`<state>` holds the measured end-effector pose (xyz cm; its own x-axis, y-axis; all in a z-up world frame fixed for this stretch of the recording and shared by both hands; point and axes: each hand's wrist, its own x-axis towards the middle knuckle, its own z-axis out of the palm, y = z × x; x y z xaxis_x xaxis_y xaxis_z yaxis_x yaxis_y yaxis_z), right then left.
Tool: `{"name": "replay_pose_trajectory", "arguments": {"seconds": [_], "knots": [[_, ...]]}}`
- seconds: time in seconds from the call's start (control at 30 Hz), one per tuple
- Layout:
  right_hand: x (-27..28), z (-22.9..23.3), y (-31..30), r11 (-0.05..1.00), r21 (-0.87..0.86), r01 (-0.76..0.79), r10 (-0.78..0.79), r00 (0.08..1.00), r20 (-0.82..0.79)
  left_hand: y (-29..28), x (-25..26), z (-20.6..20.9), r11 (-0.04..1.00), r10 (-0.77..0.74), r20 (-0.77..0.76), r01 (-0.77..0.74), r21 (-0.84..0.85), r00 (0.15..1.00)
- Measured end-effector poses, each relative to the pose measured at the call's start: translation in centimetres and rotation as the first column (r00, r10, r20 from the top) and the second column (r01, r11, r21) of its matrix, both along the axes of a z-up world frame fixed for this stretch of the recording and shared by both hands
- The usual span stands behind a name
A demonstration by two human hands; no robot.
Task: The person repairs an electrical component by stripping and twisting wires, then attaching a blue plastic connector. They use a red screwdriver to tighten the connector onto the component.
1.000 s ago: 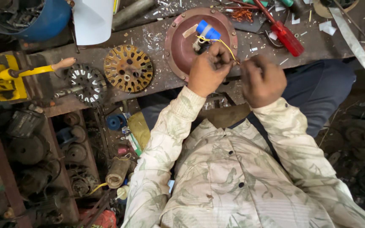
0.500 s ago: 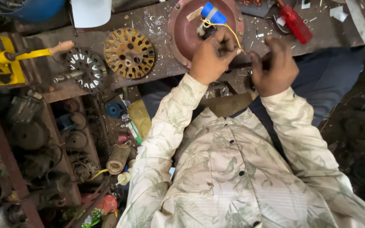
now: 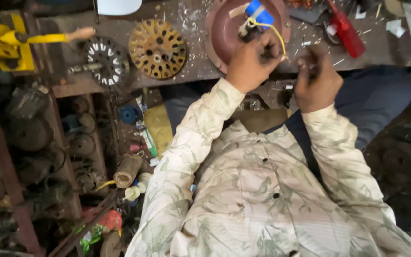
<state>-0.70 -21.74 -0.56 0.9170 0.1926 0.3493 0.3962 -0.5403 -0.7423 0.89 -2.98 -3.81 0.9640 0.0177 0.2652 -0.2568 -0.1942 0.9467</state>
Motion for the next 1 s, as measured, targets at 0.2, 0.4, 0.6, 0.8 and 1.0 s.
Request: {"name": "replay_pose_trajectory", "arguments": {"seconds": [0.2, 0.4, 0.6, 0.8, 1.0], "knots": [[0.0, 0.2, 1.2, 0.954, 0.260, 0.151, -0.062, 0.945, -0.321, -0.4, -0.1, 0.0, 1.000, 0.001, -0.022, -0.001, 0.004, 1.000], [0.9, 1.9, 0.7, 0.610, 0.621, 0.492, 0.298, 0.583, -0.756, -0.3, -0.6, -0.1, 1.000, -0.013, -0.053, 0.013, -0.009, 0.999], [-1.3, 5.3, 1.9, 0.878, 0.469, 0.092, 0.021, 0.973, -0.232, -0.5, -4.0, 1.2, 0.933, 0.201, 0.216, -0.254, 0.254, 0.956], [0.5, 7.9, 5.1, 0.962, -0.241, -0.128, 0.216, 0.895, 0.389, 0.7, -6.6, 3.1, 0.925, 0.368, 0.096, -0.375, 0.060, 0.925], [-0.9, 6.3, 5.0, 0.915, -0.401, 0.051, 0.158, 0.867, 0.472, 1.1, -6.0, 4.3, 0.911, 0.288, 0.295, -0.355, 0.207, 0.911]]}}
